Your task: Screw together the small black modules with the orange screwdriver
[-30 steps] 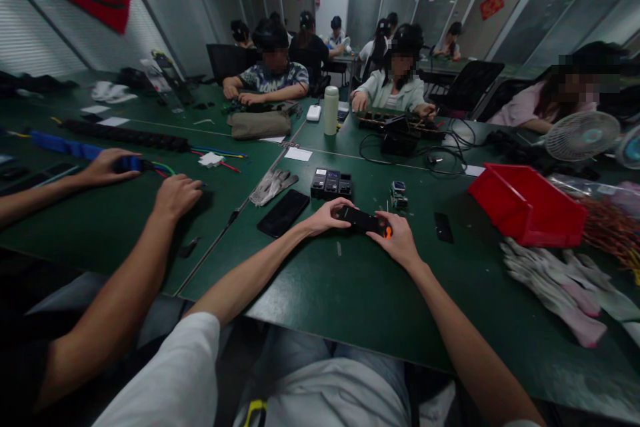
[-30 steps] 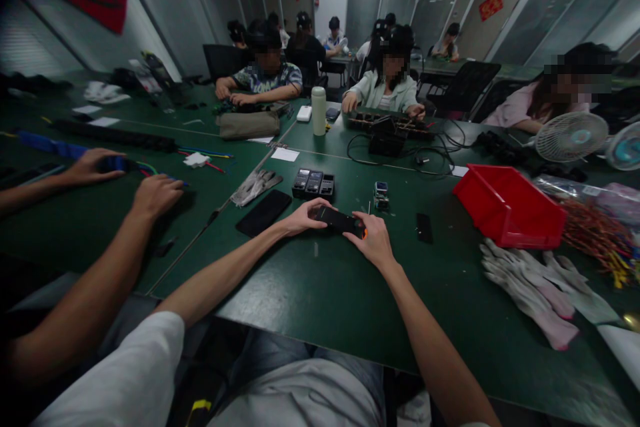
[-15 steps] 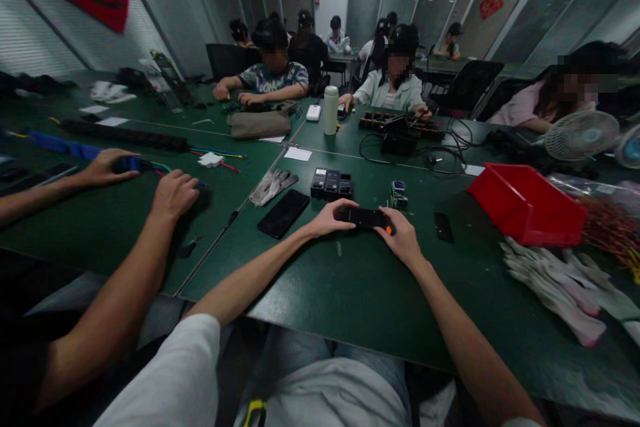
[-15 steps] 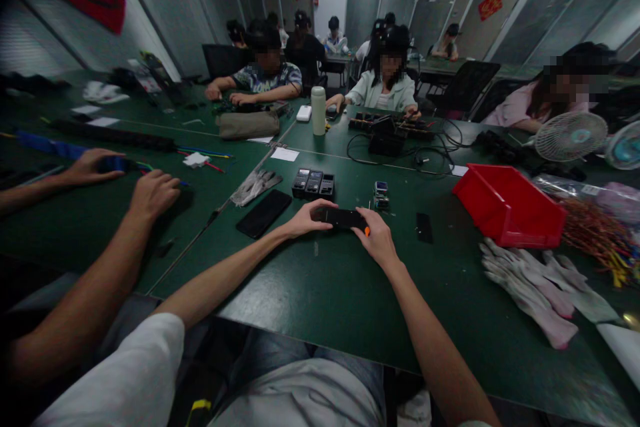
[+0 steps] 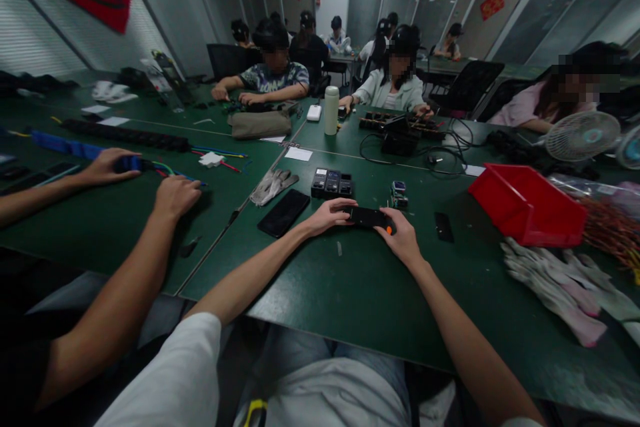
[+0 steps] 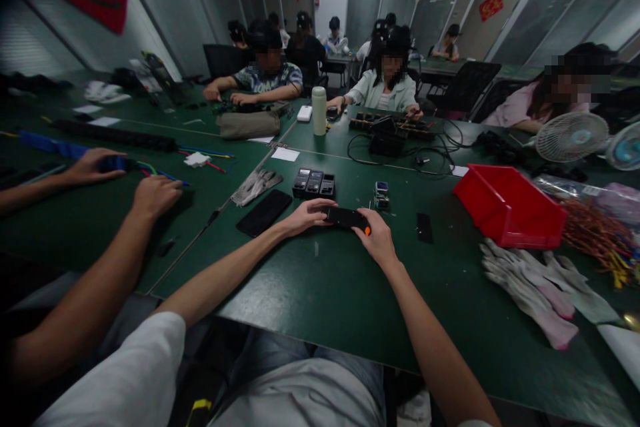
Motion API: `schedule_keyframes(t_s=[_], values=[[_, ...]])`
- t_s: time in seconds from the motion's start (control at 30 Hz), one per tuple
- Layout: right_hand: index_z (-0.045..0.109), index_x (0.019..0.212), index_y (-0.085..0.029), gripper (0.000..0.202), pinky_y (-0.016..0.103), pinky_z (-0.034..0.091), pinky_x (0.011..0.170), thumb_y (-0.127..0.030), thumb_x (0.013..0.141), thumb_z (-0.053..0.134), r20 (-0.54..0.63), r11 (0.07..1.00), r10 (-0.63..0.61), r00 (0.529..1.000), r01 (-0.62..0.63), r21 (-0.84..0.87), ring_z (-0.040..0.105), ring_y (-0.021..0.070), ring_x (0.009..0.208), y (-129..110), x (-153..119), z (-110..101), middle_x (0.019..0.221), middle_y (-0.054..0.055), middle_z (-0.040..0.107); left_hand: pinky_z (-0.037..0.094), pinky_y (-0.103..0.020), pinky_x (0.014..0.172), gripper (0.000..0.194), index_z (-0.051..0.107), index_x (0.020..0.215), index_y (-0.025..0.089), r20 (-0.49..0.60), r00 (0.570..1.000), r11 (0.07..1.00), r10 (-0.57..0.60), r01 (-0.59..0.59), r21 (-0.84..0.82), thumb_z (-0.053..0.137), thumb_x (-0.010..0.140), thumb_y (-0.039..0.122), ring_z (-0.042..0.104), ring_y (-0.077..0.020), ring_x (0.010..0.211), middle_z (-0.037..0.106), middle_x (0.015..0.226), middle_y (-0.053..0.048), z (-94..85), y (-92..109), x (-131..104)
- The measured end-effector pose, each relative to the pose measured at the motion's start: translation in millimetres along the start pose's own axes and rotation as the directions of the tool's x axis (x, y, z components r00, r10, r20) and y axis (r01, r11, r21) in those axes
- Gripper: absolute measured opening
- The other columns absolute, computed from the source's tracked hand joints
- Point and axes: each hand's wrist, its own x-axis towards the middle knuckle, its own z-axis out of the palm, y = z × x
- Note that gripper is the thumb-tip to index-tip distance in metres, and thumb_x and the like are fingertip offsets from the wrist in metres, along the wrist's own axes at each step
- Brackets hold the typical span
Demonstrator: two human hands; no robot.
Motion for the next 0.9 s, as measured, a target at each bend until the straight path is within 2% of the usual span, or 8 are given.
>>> schedule_keyframes(t_s=[0.23,0.4,0.6,0.8,0.9], values=[[0.049,0.124,-0.022,0.045,0.047,0.043,0.099,-0.025,0.081,0.062,-0.005,1.000,0.005,1.000,-0.005,0.007,0.054,0.0262,0.113,-0.8,-0.2,0.7,0.121,0.009,0.056,0.048,-0.047,0.092,0.042,0.060,0.110,0.014,-0.009,1.000,0.999,0.023,-0.022,0.045,0.069,0.068,0.018,0.056,-0.0230,0.107,0.054,0.124,-0.012,-0.2,-2.5,0.2],[0.051,0.121,-0.022,0.043,0.046,0.042,0.100,-0.023,0.080,0.062,-0.012,1.000,-0.012,1.000,0.012,0.018,0.053,0.0256,0.113,-0.8,-0.3,1.5,0.119,0.009,0.056,0.050,-0.042,0.089,0.047,0.058,0.113,0.016,-0.033,0.999,0.989,0.014,-0.009,0.148,0.071,0.069,0.026,0.059,-0.0204,0.101,0.056,0.122,-0.012,3.4,-0.9,-1.2],[0.051,0.119,-0.022,0.039,0.046,0.042,0.100,-0.022,0.080,0.061,-0.027,0.999,-0.034,0.999,0.034,0.026,0.053,0.0251,0.113,3.1,-0.8,3.4,0.118,0.009,0.056,0.043,-0.038,0.096,0.056,0.056,0.115,0.015,-0.071,0.988,0.936,0.136,-0.104,0.337,0.076,0.063,0.026,0.057,-0.0204,0.107,0.058,0.118,-0.012,7.0,-1.7,0.1],[0.051,0.116,-0.023,0.041,0.047,0.041,0.100,-0.031,0.078,0.065,-0.010,0.998,-0.060,0.998,0.060,0.029,0.050,0.0261,0.115,3.0,0.6,6.3,0.119,0.010,0.054,0.041,-0.035,0.096,0.048,0.058,0.109,0.013,-0.063,0.970,0.883,0.234,-0.184,0.432,0.074,0.065,0.022,0.057,-0.0194,0.105,0.060,0.113,-0.011,4.2,-5.3,0.5],[0.049,0.121,-0.022,0.047,0.047,0.040,0.099,-0.036,0.078,0.064,-0.029,1.000,-0.018,0.999,0.019,0.015,0.049,0.0270,0.116,1.8,0.8,6.6,0.122,0.010,0.053,0.043,-0.033,0.094,0.047,0.057,0.109,0.012,-0.035,0.963,0.869,0.267,-0.225,0.441,0.073,0.066,0.023,0.057,-0.0190,0.103,0.059,0.114,-0.011,7.3,-4.5,-1.6]])
